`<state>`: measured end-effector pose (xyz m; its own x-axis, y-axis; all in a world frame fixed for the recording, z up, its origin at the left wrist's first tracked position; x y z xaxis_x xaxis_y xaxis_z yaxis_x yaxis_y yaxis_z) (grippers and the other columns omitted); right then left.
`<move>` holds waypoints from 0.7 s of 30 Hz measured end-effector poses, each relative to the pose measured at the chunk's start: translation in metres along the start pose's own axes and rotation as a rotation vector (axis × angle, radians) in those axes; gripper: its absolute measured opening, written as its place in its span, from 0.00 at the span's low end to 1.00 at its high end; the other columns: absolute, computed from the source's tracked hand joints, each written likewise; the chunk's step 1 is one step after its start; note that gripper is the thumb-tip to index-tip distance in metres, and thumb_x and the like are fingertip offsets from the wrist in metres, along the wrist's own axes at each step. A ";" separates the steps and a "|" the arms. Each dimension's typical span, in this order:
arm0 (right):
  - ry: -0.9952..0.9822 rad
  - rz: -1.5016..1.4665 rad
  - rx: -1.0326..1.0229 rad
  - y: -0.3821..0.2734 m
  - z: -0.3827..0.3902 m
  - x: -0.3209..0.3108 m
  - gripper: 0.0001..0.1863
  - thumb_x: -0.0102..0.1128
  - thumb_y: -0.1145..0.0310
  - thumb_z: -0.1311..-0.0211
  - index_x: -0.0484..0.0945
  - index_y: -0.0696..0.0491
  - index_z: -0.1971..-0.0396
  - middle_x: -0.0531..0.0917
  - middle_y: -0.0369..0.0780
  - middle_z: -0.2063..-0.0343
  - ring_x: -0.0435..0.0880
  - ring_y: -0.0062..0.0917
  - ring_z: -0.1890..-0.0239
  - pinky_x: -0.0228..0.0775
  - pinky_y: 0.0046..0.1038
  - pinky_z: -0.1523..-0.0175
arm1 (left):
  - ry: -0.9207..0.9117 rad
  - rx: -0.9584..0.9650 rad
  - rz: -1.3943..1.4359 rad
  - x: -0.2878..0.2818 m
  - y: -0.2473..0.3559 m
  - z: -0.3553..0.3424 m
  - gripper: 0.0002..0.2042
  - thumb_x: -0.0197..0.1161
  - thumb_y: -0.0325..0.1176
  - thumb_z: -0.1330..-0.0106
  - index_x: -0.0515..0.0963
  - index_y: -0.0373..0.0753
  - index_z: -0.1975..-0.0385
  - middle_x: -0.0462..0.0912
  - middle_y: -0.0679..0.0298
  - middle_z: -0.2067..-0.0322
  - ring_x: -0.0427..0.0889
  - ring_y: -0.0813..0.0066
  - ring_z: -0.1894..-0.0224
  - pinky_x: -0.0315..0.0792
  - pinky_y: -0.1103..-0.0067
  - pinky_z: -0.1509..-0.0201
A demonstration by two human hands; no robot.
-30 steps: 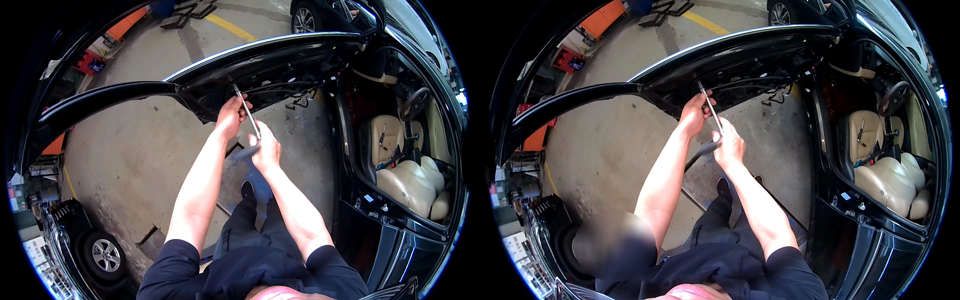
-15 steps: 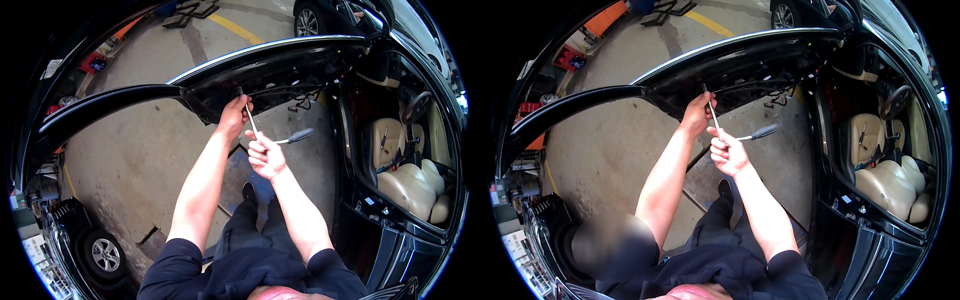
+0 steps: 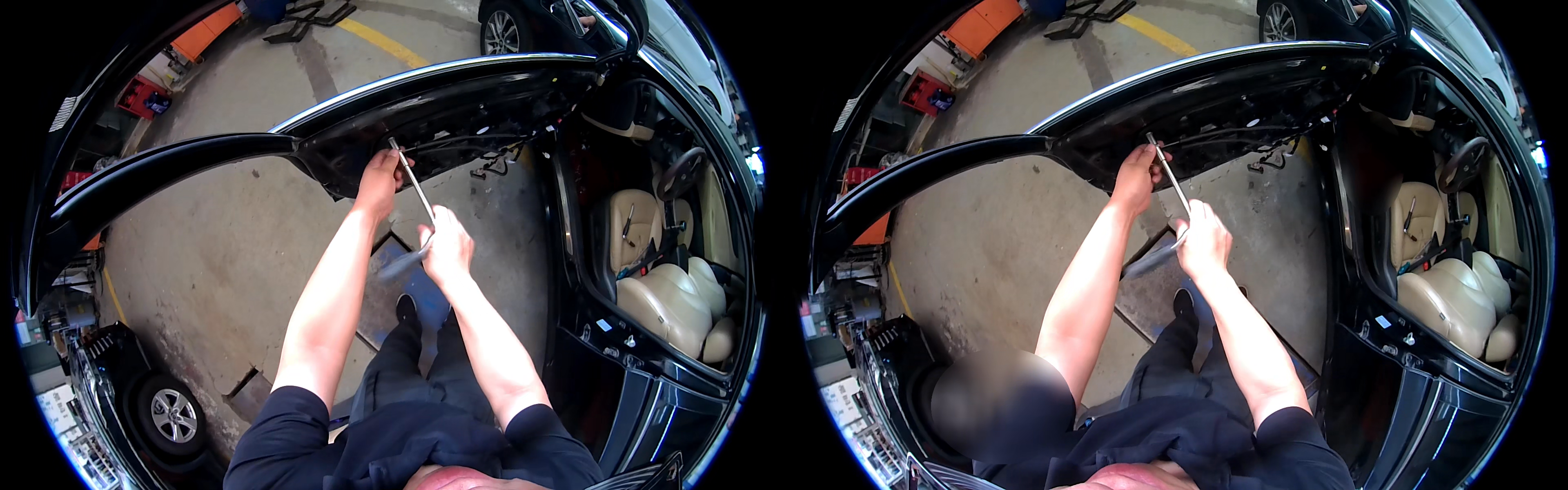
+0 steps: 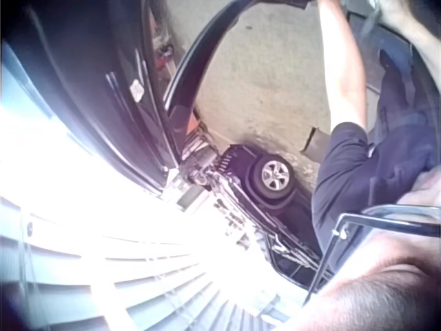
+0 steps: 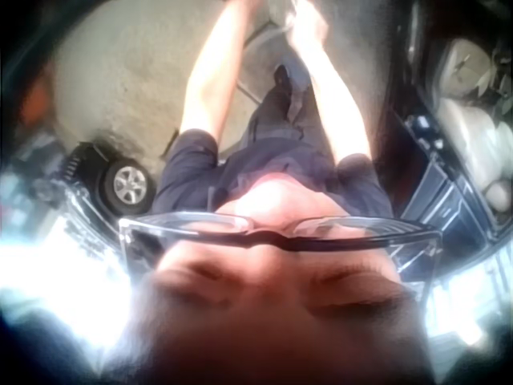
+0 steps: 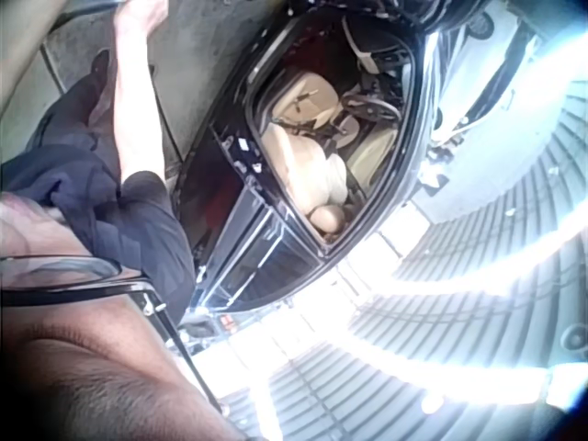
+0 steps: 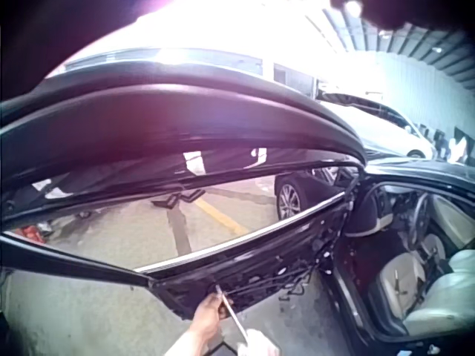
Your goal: The person uses a ratchet wrench to loosen and remove bolts from the underside of a car door. After removing the bolts, the person detaches the door panel and places it on the floor. The person then uses a screwdriver to remove a screw from the detached door panel.
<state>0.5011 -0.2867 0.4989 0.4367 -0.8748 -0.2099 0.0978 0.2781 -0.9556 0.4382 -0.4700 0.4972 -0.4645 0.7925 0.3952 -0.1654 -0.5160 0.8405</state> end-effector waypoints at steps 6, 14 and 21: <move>-0.429 -1.414 0.497 -0.024 0.013 0.029 0.15 0.55 0.64 0.20 0.76 0.55 0.43 0.68 0.27 0.77 0.57 0.09 0.82 0.49 0.15 0.79 | -0.055 -0.011 0.002 -0.006 -0.004 -0.008 0.13 0.51 0.38 0.17 0.79 0.36 0.50 0.81 0.67 0.67 0.67 0.83 0.70 0.65 0.83 0.66; -0.120 -0.143 0.017 -0.026 0.001 -0.012 0.22 0.68 0.65 0.31 0.77 0.59 0.41 0.75 0.27 0.73 0.69 0.09 0.73 0.60 0.16 0.67 | -0.118 0.012 0.276 0.000 0.005 -0.002 0.16 0.49 0.32 0.17 0.74 0.34 0.37 0.84 0.61 0.59 0.68 0.81 0.67 0.65 0.82 0.63; -0.091 -0.371 0.116 -0.020 -0.004 -0.013 0.20 0.67 0.65 0.30 0.78 0.60 0.44 0.78 0.29 0.73 0.74 0.14 0.73 0.65 0.19 0.66 | -0.068 0.008 0.283 0.005 0.000 -0.007 0.15 0.50 0.32 0.17 0.75 0.34 0.39 0.85 0.60 0.59 0.67 0.82 0.68 0.66 0.82 0.64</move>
<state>0.4904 -0.2826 0.5204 0.4299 -0.8869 0.1694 0.3616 -0.0028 -0.9323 0.4297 -0.4686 0.4967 -0.4321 0.6371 0.6383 -0.0299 -0.7175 0.6959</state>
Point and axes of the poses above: each hand's wrist, its own z-axis away from the middle knuckle, its own x-axis out of the palm, y = z × x, the point moved 7 cm from there along -z, towards the middle knuckle
